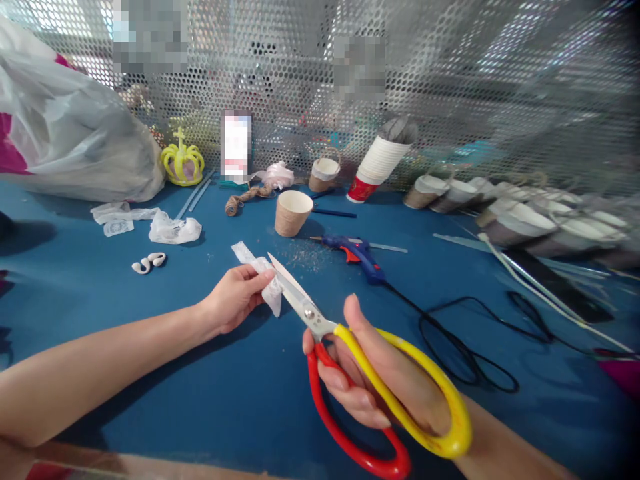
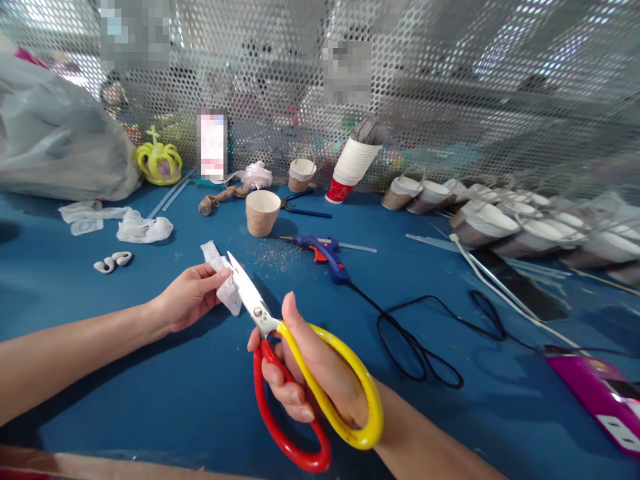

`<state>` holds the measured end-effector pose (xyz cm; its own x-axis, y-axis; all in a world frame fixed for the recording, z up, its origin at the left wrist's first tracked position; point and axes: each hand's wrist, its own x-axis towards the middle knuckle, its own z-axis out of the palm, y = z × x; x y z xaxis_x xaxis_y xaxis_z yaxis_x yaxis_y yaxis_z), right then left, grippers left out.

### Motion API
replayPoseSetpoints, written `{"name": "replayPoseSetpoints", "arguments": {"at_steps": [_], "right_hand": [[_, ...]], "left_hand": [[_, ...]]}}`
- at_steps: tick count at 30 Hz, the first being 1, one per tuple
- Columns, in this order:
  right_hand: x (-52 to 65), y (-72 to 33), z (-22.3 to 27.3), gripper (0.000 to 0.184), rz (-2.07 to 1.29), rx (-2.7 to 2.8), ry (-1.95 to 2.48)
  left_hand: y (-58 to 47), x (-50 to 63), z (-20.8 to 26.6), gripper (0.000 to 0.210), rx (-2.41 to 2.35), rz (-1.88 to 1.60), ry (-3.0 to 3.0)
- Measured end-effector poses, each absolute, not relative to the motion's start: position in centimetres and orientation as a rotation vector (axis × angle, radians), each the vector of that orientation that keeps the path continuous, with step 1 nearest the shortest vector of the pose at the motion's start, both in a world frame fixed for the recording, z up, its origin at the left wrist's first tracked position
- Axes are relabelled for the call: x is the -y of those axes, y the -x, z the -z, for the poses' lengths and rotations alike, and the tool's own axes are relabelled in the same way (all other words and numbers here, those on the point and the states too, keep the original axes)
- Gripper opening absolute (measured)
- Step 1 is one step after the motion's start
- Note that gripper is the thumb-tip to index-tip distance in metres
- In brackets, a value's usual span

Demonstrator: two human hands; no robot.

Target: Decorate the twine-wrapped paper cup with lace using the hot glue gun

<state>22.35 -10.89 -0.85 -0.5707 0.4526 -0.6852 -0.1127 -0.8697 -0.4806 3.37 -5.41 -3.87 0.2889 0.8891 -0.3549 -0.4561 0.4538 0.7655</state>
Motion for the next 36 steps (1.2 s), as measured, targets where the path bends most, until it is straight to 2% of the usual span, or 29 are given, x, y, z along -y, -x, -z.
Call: {"name": "replayPoseSetpoints", "arguments": {"at_steps": [11,19,28,36], "right_hand": [[10.8,-22.25,1.1,0.066,-2.399,0.689,1.293],[10.71,-22.35,1.15,0.066,-2.395,0.673,1.288],[10.55,-21.92,0.81,0.073,-2.392,0.622,1.323],[10.72,-22.14,0.92,0.07,-2.371,0.658,1.31]], "left_hand": [[-3.2,5.58,3.87,0.013,-0.864,-0.957,-0.582],[-3.11,5.5,3.9,0.028,-0.841,-0.969,-0.548],[-3.17,5.55,3.86,0.031,-0.838,-0.937,-0.562],[-2.8,5.29,3.88,0.026,-0.83,-0.934,-0.645]]}}
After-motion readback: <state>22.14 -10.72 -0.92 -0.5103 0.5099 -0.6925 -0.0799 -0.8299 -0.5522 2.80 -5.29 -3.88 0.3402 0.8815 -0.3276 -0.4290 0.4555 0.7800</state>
